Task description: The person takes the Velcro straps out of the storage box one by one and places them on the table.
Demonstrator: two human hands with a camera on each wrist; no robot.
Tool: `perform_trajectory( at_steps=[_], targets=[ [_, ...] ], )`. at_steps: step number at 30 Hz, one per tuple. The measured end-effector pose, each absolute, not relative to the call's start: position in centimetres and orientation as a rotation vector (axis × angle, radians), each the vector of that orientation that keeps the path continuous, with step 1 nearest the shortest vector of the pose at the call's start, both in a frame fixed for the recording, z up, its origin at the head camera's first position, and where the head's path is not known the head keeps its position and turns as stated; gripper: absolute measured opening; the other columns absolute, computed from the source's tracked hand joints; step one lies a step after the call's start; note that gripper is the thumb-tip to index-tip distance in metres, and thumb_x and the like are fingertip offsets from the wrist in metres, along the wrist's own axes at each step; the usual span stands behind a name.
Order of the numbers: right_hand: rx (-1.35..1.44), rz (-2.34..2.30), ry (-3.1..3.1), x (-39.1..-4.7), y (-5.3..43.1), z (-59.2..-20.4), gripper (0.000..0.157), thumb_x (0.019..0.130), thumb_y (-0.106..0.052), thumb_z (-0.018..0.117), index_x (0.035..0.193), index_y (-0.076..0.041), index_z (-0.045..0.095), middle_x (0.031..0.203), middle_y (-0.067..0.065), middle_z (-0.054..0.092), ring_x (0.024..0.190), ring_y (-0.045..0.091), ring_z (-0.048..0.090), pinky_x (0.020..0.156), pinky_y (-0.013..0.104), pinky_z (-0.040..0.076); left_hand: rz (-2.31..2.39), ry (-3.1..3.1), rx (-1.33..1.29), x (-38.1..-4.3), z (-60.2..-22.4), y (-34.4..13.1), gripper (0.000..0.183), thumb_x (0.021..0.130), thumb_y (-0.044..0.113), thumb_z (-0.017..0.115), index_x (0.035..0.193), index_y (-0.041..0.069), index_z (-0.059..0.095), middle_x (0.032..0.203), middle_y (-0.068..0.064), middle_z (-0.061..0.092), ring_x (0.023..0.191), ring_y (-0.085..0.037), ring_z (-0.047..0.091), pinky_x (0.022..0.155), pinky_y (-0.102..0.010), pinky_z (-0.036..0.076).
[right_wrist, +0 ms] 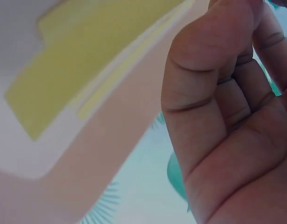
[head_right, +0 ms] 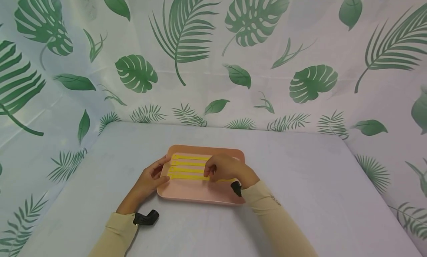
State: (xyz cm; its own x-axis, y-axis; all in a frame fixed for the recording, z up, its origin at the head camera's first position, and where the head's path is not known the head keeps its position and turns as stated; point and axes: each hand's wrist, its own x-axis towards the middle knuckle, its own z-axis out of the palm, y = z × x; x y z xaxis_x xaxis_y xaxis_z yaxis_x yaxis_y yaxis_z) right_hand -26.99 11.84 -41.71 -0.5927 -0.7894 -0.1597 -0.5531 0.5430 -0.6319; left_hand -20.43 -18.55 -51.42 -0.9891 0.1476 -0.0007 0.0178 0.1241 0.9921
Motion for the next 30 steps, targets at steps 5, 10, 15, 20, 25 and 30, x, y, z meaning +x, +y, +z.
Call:
perform_trajectory(
  at_steps=[5, 10, 15, 20, 25, 30],
  targets=[
    [-1.142, -0.823, 2.408, -26.8, 13.5, -40.9, 0.015, 0.088, 0.01, 0.074, 0.094, -0.003, 0.079, 0.088, -0.003, 0.07, 0.079, 0.005, 0.058, 0.075, 0.024, 0.056, 2.026, 2.259, 0.16, -20.4, -51.4, -18.4, 0.071, 0.093, -0.011, 0.07, 0.159, -0.002, 0.048, 0.178, -0.019, 0.022, 0.161, -0.038, 0.029, 0.128, -0.041, 0.032],
    [-1.112, -0.923, 2.483, -26.2, 14.8, -40.1, 0.009, 0.093, 0.005, 0.076, 0.096, -0.002, 0.08, 0.092, -0.001, 0.075, 0.08, 0.007, 0.061, 0.075, 0.027, 0.058, 2.017, 2.275, 0.15, -20.3, -51.4, -18.3, 0.07, 0.092, -0.011, 0.07, 0.159, -0.002, 0.049, 0.178, -0.018, 0.023, 0.161, -0.039, 0.03, 0.128, -0.043, 0.032],
    [-1.098, -1.028, 2.586, -25.5, 16.0, -39.8, 0.012, 0.091, 0.007, 0.079, 0.095, -0.004, 0.08, 0.093, -0.002, 0.074, 0.079, 0.011, 0.061, 0.071, 0.027, 0.058, 2.016, 2.277, 0.142, -20.3, -51.4, -18.2, 0.071, 0.092, -0.012, 0.07, 0.159, -0.003, 0.049, 0.178, -0.018, 0.023, 0.161, -0.039, 0.03, 0.129, -0.044, 0.031],
    [-1.106, -1.129, 2.684, -24.9, 17.3, -40.2, 0.021, 0.09, 0.011, 0.079, 0.094, -0.009, 0.08, 0.09, -0.005, 0.069, 0.078, 0.011, 0.06, 0.068, 0.028, 0.058, 2.011, 2.283, 0.144, -20.2, -51.3, -18.3, 0.072, 0.091, -0.013, 0.069, 0.159, -0.003, 0.049, 0.178, -0.018, 0.024, 0.161, -0.038, 0.03, 0.128, -0.043, 0.031],
    [-1.158, -1.21, 2.772, -24.2, 18.4, -40.6, 0.024, 0.09, 0.013, 0.077, 0.095, -0.01, 0.079, 0.087, -0.008, 0.068, 0.077, 0.008, 0.059, 0.065, 0.026, 0.055, 2.006, 2.279, 0.134, -20.1, -51.2, -18.3, 0.073, 0.091, -0.013, 0.069, 0.16, -0.001, 0.049, 0.178, -0.017, 0.023, 0.162, -0.037, 0.028, 0.129, -0.042, 0.03],
    [-1.212, -1.266, 2.902, -23.5, 19.6, -40.9, 0.025, 0.086, 0.015, 0.08, 0.096, -0.008, 0.08, 0.088, -0.003, 0.074, 0.08, 0.008, 0.063, 0.064, 0.024, 0.055, 1.985, 2.28, 0.131, -20.1, -51.2, -18.4, 0.075, 0.091, -0.013, 0.069, 0.161, -0.001, 0.046, 0.178, -0.016, 0.022, 0.163, -0.037, 0.026, 0.129, -0.04, 0.029]
  ],
)
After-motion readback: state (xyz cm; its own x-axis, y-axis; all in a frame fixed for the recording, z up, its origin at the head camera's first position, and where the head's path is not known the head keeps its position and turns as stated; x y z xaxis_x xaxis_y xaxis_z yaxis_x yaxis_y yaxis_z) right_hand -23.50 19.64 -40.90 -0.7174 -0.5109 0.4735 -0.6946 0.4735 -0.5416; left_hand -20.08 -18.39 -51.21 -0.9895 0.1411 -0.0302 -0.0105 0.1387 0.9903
